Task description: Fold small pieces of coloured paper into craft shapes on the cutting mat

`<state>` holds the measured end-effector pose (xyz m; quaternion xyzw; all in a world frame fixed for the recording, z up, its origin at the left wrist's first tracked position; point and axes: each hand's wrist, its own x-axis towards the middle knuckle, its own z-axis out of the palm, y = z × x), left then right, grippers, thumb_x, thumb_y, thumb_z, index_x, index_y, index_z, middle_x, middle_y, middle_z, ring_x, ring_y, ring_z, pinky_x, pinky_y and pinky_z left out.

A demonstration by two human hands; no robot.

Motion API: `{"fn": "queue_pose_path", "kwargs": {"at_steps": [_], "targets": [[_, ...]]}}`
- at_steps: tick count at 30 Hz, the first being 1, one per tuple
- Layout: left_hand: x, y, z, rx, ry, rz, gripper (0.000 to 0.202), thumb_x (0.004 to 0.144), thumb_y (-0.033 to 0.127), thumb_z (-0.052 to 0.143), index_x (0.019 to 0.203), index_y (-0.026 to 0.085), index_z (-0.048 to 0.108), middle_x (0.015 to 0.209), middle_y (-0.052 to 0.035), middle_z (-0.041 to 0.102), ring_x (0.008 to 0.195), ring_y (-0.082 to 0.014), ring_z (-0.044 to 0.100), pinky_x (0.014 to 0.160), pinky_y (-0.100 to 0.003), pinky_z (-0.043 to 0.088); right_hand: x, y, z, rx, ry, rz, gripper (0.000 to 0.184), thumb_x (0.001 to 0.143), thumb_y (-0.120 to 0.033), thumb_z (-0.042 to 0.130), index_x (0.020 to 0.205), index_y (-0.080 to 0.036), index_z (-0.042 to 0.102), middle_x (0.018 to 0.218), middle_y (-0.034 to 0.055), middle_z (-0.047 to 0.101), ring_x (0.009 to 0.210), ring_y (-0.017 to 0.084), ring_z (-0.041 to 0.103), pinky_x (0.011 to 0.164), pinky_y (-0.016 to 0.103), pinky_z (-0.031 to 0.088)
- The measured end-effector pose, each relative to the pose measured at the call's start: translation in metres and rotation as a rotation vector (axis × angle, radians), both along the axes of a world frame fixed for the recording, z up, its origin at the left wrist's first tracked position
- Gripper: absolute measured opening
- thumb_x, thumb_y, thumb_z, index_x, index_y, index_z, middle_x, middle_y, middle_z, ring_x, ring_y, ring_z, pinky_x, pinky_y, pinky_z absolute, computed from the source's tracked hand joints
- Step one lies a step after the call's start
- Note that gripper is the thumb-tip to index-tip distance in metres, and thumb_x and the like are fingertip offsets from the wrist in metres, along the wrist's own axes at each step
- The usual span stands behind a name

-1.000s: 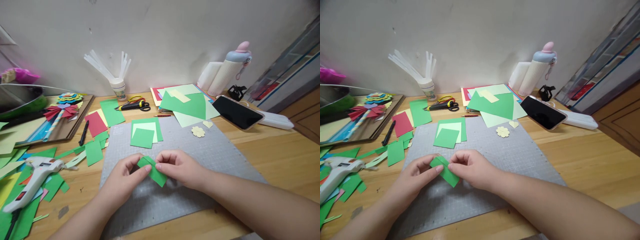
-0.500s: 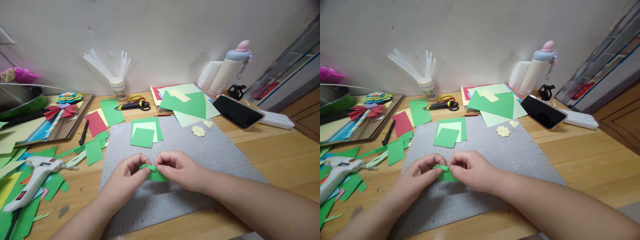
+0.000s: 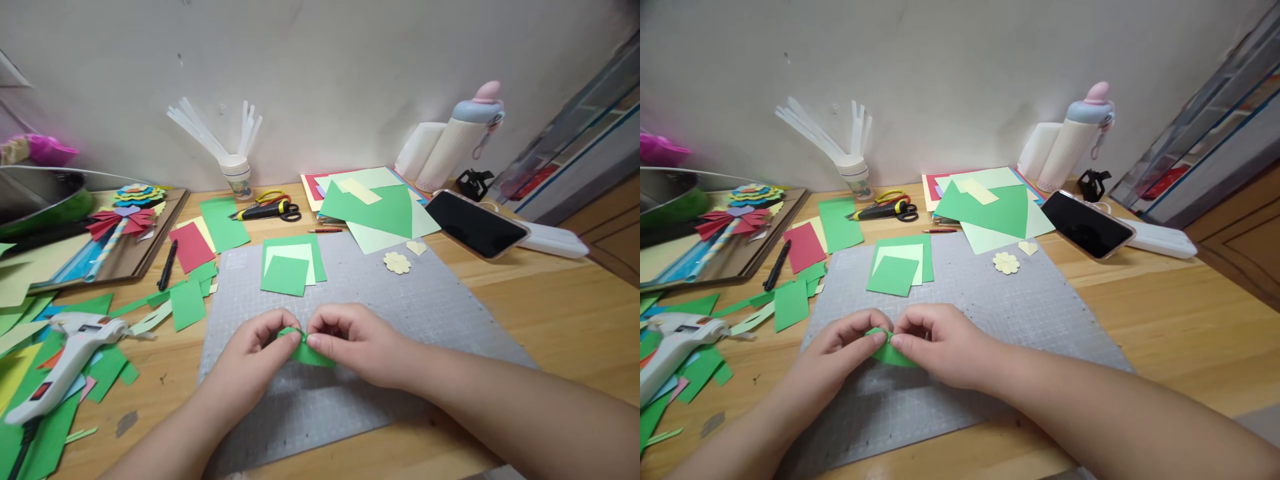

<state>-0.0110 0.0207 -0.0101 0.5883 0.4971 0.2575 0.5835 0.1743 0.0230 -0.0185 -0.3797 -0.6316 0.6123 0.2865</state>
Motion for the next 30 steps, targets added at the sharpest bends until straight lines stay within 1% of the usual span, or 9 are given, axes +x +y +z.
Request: {"fn": "queue_pose_path", "kwargs": {"at_steps": [4,8,11,17,22,25,30], "targets": [[0.0000,0.0006,-0.0004,0.010,-0.013,0.029,0.020,0.081,0.036,0.054,0.072,0.018,0.053,0.069,0.0022,0.048,0.070,-0.0150,0.042,0.065,-0.026,0.033,-0.0014,0.0020,-0.0044,-0.073,0.048,-0.026,0.013,0.083,-0.026,0.055,0.076,-0.015,0.055,0.065,-0.0036,0.046,0.061,0.009,0.040,0.056,0.022,0.032],[0.0001,0.0007,0.0009,0.010,-0.002,0.020,0.020,0.081,0.036,0.055,0.071,0.018,0.054,0.067,0.0022,0.047,0.069,-0.0150,0.042,0.064,-0.026,0.033,-0.0014,0.0027,-0.0054,-0.043,0.029,-0.050,0.011,0.082,-0.024,0.057,0.076,-0.016,0.057,0.066,-0.0037,0.048,0.061,0.010,0.041,0.057,0.022,0.032],[0.0004,-0.0005,0.0018,0.027,0.008,0.026,0.019,0.081,0.035,0.056,0.071,0.019,0.055,0.068,0.0019,0.048,0.069,-0.0152,0.043,0.064,-0.026,0.034,-0.0010,0.0024,-0.0034,-0.042,0.030,-0.053,0.012,0.082,-0.025,0.057,0.074,-0.016,0.057,0.064,-0.0042,0.046,0.060,0.010,0.040,0.056,0.022,0.031],[-0.0004,-0.0025,-0.0006,0.102,0.033,0.025,0.018,0.082,0.034,0.057,0.072,0.019,0.057,0.072,0.0003,0.054,0.073,-0.0167,0.047,0.068,-0.027,0.038,-0.0018,0.0017,-0.0028,-0.129,0.079,-0.059,0.021,0.084,-0.034,0.056,0.073,-0.016,0.053,0.063,-0.0047,0.043,0.059,0.009,0.037,0.056,0.022,0.029],[-0.0014,-0.0030,-0.0018,0.101,0.048,0.024,0.019,0.083,0.034,0.056,0.071,0.019,0.057,0.071,0.0003,0.053,0.072,-0.0162,0.046,0.067,-0.027,0.038,-0.0025,0.0018,-0.0019,-0.183,0.109,-0.057,0.024,0.082,-0.037,0.059,0.072,-0.016,0.052,0.062,-0.0048,0.043,0.057,0.009,0.036,0.054,0.022,0.028],[-0.0014,-0.0030,-0.0017,0.103,0.049,0.012,0.020,0.083,0.035,0.056,0.072,0.019,0.056,0.071,0.0004,0.053,0.072,-0.0160,0.046,0.066,-0.027,0.037,-0.0021,0.0022,-0.0008,-0.177,0.112,-0.052,0.024,0.081,-0.037,0.060,0.073,-0.016,0.053,0.062,-0.0051,0.042,0.057,0.009,0.035,0.054,0.022,0.027],[-0.0008,-0.0028,0.0013,0.101,0.049,-0.002,0.020,0.083,0.034,0.056,0.071,0.019,0.056,0.070,0.0005,0.052,0.072,-0.0160,0.046,0.066,-0.027,0.037,-0.0007,0.0035,-0.0020,-0.134,0.102,-0.042,0.020,0.081,-0.034,0.060,0.073,-0.015,0.056,0.063,-0.0044,0.045,0.058,0.009,0.038,0.056,0.022,0.029]]}}
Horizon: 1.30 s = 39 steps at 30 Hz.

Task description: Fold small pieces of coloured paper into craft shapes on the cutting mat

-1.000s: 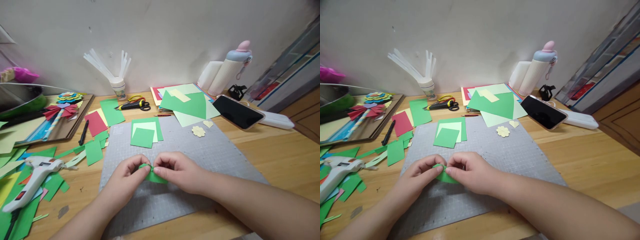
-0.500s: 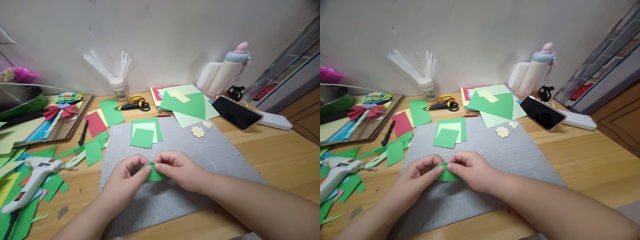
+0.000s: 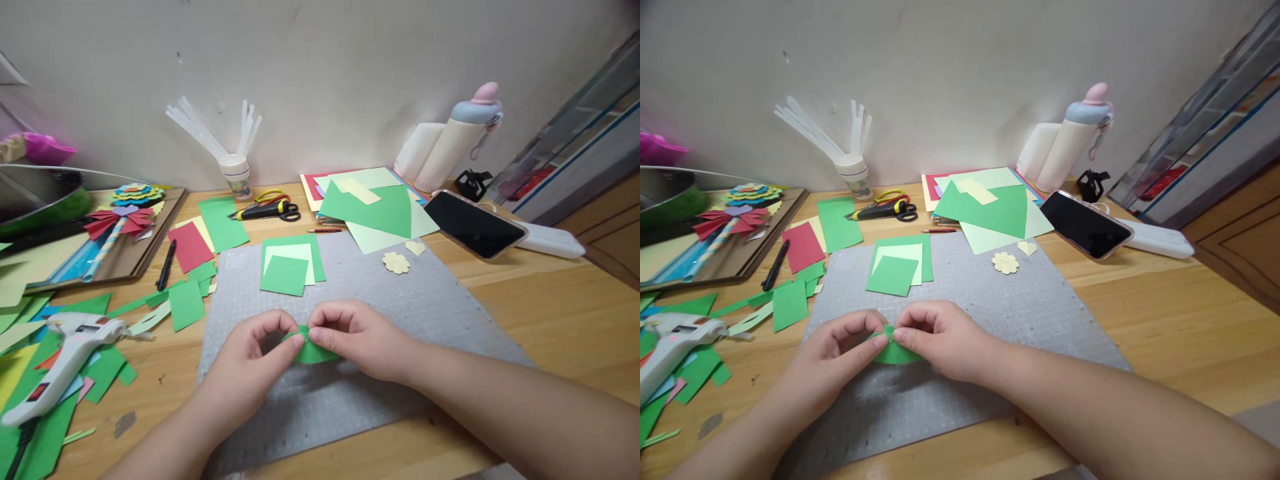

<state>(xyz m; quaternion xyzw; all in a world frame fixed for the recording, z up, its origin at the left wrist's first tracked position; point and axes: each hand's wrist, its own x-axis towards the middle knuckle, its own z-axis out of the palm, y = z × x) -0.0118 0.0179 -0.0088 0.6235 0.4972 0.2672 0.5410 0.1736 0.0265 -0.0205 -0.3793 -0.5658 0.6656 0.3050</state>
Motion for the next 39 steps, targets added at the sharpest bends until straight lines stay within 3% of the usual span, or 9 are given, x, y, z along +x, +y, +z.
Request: {"fn": "queue_pose_path", "kwargs": {"at_steps": [15,24,30,35,39], "targets": [[0.0025,-0.0020,-0.0027,0.004,0.004,0.005,0.020,0.081,0.035,0.057,0.070,0.019,0.055,0.071,0.0000,0.053,0.072,-0.0168,0.046,0.066,-0.028,0.037,-0.0031,-0.0040,-0.0010,0.062,-0.090,-0.046,0.013,0.073,-0.021,0.061,0.067,-0.017,0.051,0.063,-0.0044,0.046,0.057,0.008,0.039,0.053,0.021,0.032],[0.0019,-0.0040,0.0012,0.014,0.051,-0.062,0.018,0.081,0.034,0.055,0.070,0.019,0.056,0.069,0.0004,0.053,0.071,-0.0169,0.047,0.066,-0.028,0.037,0.0016,-0.0027,0.0025,0.053,-0.086,0.043,0.019,0.080,-0.026,0.054,0.063,-0.016,0.051,0.057,-0.0049,0.043,0.052,0.008,0.038,0.048,0.020,0.030],[0.0014,-0.0049,-0.0018,0.017,0.034,-0.029,0.018,0.081,0.033,0.056,0.070,0.019,0.056,0.070,0.0005,0.052,0.071,-0.0170,0.046,0.066,-0.028,0.037,0.0017,-0.0025,0.0017,0.038,-0.072,0.046,0.020,0.082,-0.030,0.052,0.068,-0.017,0.052,0.059,-0.0046,0.042,0.053,0.008,0.038,0.049,0.020,0.030],[0.0024,-0.0034,-0.0025,0.003,0.023,-0.026,0.019,0.081,0.034,0.056,0.069,0.019,0.056,0.070,0.0002,0.052,0.071,-0.0171,0.046,0.065,-0.028,0.036,0.0000,-0.0034,-0.0013,0.012,-0.078,0.029,0.016,0.077,-0.024,0.058,0.066,-0.017,0.049,0.058,-0.0055,0.043,0.051,0.007,0.038,0.047,0.020,0.030],[0.0023,-0.0009,-0.0021,-0.005,0.002,0.034,0.019,0.081,0.034,0.056,0.069,0.019,0.054,0.068,0.0012,0.050,0.069,-0.0160,0.044,0.064,-0.027,0.035,0.0009,-0.0012,0.0016,0.009,-0.042,0.008,0.018,0.081,-0.031,0.056,0.071,-0.016,0.052,0.061,-0.0047,0.044,0.055,0.008,0.040,0.050,0.020,0.032]]}}
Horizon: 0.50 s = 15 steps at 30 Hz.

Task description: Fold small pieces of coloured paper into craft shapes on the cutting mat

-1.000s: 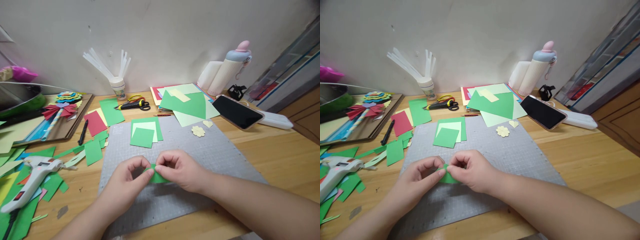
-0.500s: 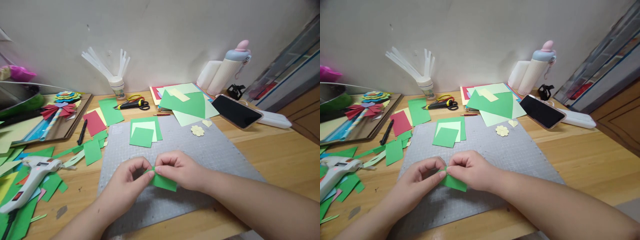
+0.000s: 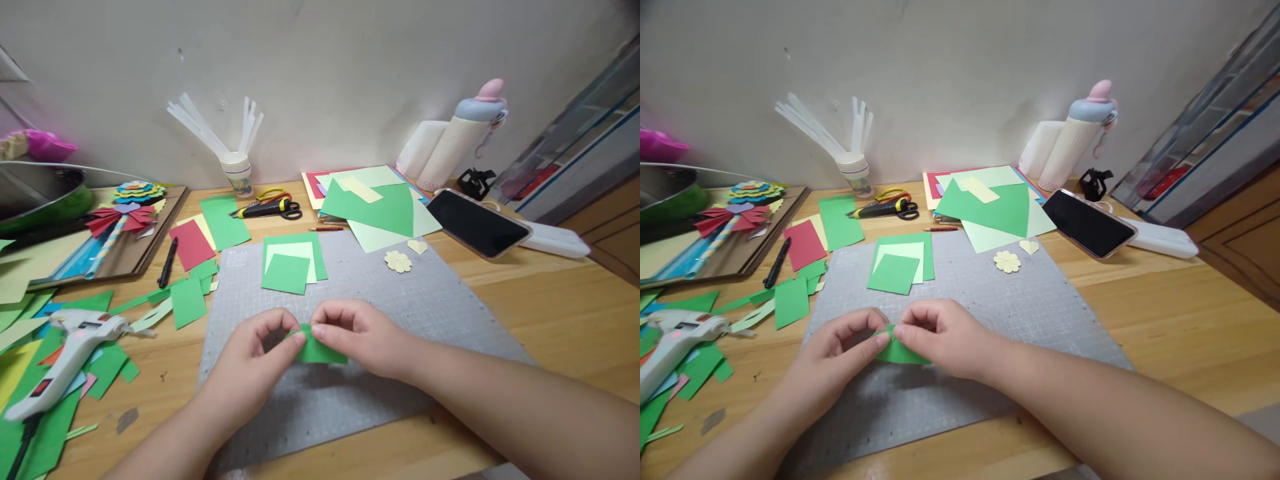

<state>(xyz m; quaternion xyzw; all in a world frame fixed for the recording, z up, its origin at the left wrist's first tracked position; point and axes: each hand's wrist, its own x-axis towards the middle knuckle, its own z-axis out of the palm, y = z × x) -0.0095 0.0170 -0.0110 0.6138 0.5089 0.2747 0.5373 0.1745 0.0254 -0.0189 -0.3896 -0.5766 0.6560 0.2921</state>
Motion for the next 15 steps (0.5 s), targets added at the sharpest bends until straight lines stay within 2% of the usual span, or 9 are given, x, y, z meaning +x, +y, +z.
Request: {"fn": "queue_pose_path", "kwargs": {"at_steps": [5,7,11,15], "targets": [[-0.0014,0.0014,0.0008,-0.023,-0.053,0.139,0.020,0.080,0.035,0.057,0.069,0.019,0.052,0.067,0.0024,0.049,0.067,-0.0145,0.043,0.062,-0.026,0.034,0.0004,0.0030,0.0019,-0.058,0.025,-0.062,0.016,0.080,-0.029,0.053,0.070,-0.017,0.050,0.062,-0.0035,0.050,0.058,0.010,0.050,0.058,0.023,0.039],[-0.0013,0.0014,0.0009,-0.021,-0.067,0.125,0.017,0.080,0.034,0.057,0.072,0.019,0.053,0.069,0.0023,0.050,0.069,-0.0148,0.046,0.063,-0.025,0.035,0.0002,0.0027,0.0001,-0.053,0.006,-0.071,0.013,0.080,-0.025,0.051,0.070,-0.017,0.050,0.063,-0.0035,0.051,0.058,0.010,0.051,0.058,0.023,0.040],[-0.0003,0.0018,0.0009,0.029,-0.036,0.074,0.014,0.080,0.033,0.058,0.080,0.020,0.058,0.079,0.0002,0.056,0.079,-0.0174,0.050,0.071,-0.027,0.038,0.0003,0.0009,-0.0026,0.057,-0.068,-0.052,0.011,0.080,-0.019,0.050,0.070,-0.017,0.052,0.062,-0.0039,0.049,0.057,0.009,0.045,0.055,0.022,0.036],[-0.0014,0.0024,-0.0003,0.016,-0.011,0.093,0.016,0.083,0.033,0.056,0.075,0.020,0.058,0.074,0.0007,0.056,0.074,-0.0162,0.049,0.069,-0.027,0.037,-0.0002,0.0009,-0.0018,-0.020,0.000,-0.057,0.009,0.080,-0.020,0.049,0.073,-0.016,0.054,0.066,-0.0024,0.052,0.061,0.010,0.051,0.061,0.024,0.041]]}}
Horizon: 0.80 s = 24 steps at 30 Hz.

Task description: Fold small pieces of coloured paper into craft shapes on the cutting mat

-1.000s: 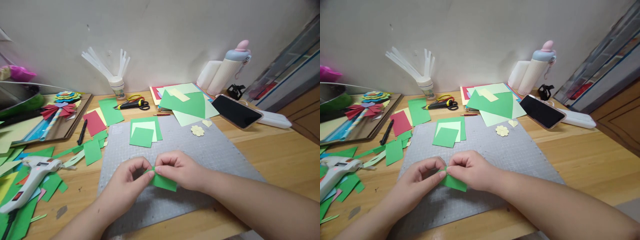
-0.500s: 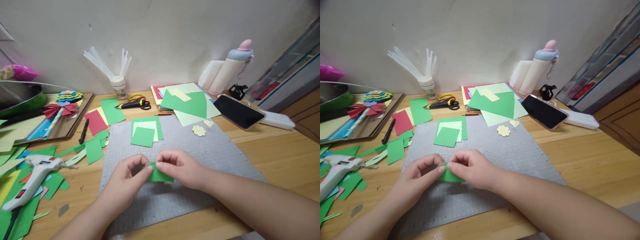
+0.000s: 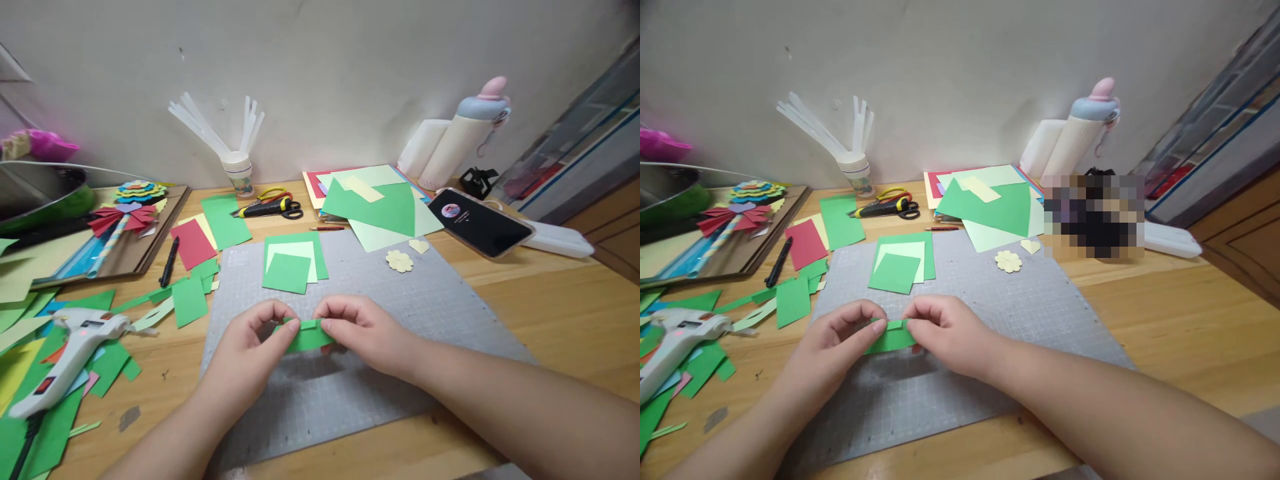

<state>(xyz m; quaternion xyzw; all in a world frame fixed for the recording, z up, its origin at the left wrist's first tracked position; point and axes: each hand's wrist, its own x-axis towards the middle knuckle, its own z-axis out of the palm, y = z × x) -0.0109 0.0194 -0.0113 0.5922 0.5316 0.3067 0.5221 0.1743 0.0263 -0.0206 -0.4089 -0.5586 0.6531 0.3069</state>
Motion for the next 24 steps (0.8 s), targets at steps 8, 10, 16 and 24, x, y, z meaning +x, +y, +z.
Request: {"fn": "queue_pose_path", "kwargs": {"at_steps": [8,10,16,24], "targets": [[-0.0003,-0.0012,-0.0022,0.004,-0.003,-0.065,0.014,0.083,0.033,0.057,0.077,0.020,0.060,0.075,0.0003,0.061,0.076,-0.0168,0.053,0.071,-0.029,0.040,-0.0002,0.0018,-0.0005,-0.045,0.051,-0.041,0.005,0.077,-0.020,0.056,0.075,-0.016,0.054,0.063,-0.0044,0.053,0.056,0.008,0.051,0.055,0.021,0.037],[0.0011,-0.0023,-0.0015,0.024,0.012,-0.086,0.011,0.083,0.031,0.056,0.081,0.021,0.061,0.080,-0.0003,0.063,0.079,-0.0177,0.056,0.073,-0.030,0.042,0.0000,0.0023,-0.0007,-0.049,0.075,-0.043,0.006,0.077,-0.021,0.056,0.075,-0.016,0.054,0.062,-0.0050,0.053,0.055,0.007,0.050,0.054,0.020,0.036],[0.0014,-0.0039,-0.0003,0.258,0.251,-0.098,0.007,0.080,0.027,0.060,0.086,0.024,0.064,0.090,-0.0001,0.068,0.090,-0.0208,0.059,0.083,-0.037,0.042,0.0000,0.0025,-0.0009,-0.090,0.082,-0.026,0.006,0.078,-0.018,0.055,0.072,-0.016,0.053,0.060,-0.0054,0.053,0.056,0.007,0.050,0.056,0.020,0.038],[-0.0007,-0.0009,-0.0011,0.350,0.268,-0.146,0.007,0.082,0.029,0.061,0.081,0.023,0.065,0.084,-0.0001,0.069,0.085,-0.0196,0.060,0.083,-0.036,0.039,-0.0001,0.0033,-0.0036,-0.124,0.077,-0.020,0.009,0.079,-0.022,0.056,0.073,-0.016,0.053,0.063,-0.0036,0.057,0.059,0.009,0.054,0.060,0.024,0.043]]}}
